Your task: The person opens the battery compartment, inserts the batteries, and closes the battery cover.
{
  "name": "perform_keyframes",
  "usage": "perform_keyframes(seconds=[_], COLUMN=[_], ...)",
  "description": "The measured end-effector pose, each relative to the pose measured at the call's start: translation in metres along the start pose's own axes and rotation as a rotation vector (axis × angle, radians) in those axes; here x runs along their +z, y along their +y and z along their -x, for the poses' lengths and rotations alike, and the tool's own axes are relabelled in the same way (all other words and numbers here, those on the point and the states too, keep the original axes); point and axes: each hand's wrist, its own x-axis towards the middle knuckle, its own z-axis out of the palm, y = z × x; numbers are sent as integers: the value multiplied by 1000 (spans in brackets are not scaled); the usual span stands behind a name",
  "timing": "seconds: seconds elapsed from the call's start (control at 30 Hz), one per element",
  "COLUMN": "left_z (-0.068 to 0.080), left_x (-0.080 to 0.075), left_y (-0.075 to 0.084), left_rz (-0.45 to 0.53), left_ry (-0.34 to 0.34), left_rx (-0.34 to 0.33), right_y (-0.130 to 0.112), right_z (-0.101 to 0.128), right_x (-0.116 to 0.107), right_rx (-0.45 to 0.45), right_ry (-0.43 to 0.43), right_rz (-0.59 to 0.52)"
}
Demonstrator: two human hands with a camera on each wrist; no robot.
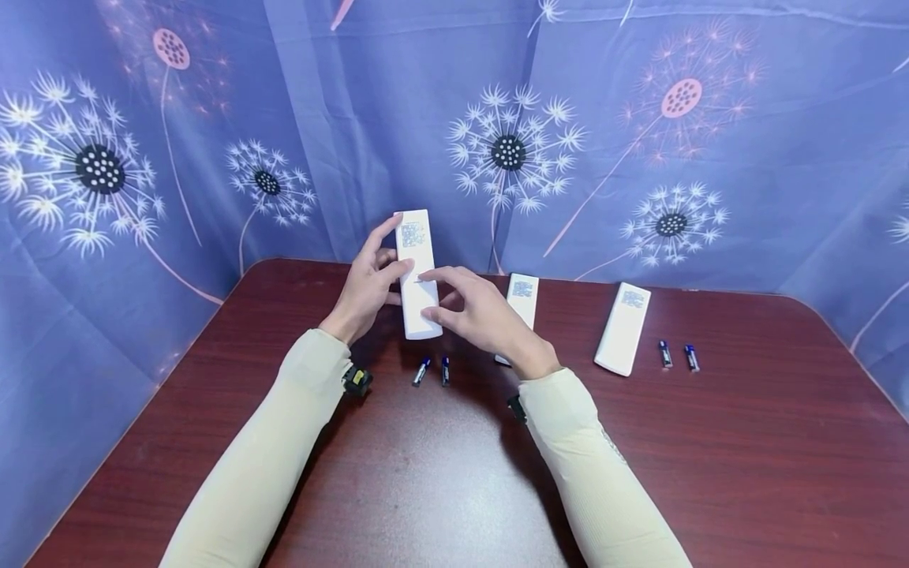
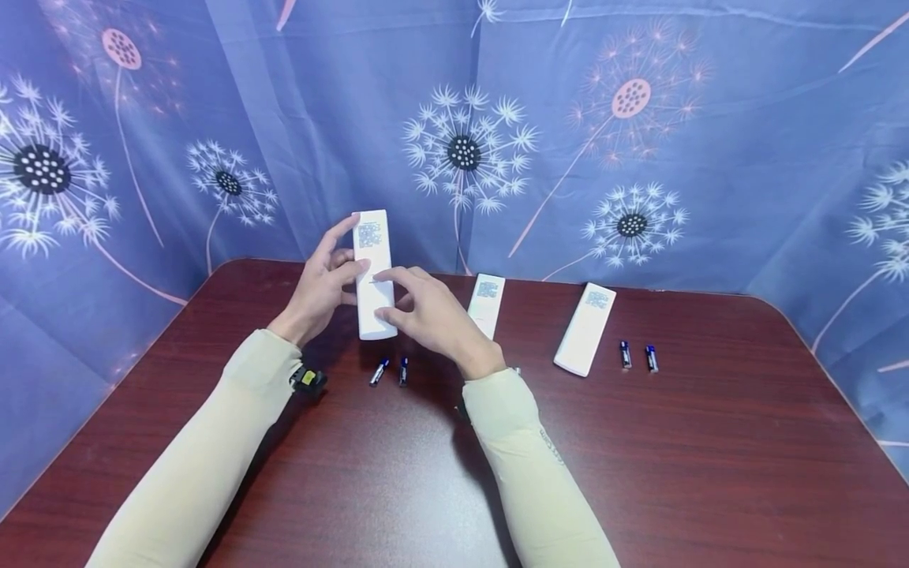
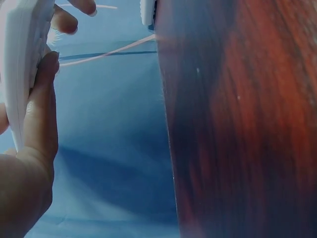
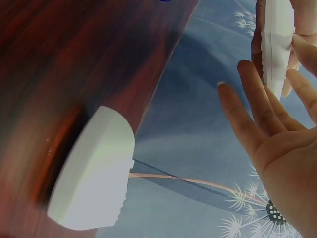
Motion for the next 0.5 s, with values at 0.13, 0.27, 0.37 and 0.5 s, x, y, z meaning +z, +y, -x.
perform_keyframes(seconds=[0.13,0.27,0.37,0.5], left_z=[0,0,0,0], left_x=[1,3,5,7], left_y=[0,-1,0,1], left_rz=[-3,-11,-13,-15], left_ry=[-17,-28,-30,-35], left_rx=[1,-12,-10,0], right_y=[-2,-2,-2,-2], right_z=[1,1,1,2], right_x=[-2,-4,-5,-6], right_rx=[29,48,49,47], right_ry=[-2,-19,-22,-20], right_rz=[18,23,22,22])
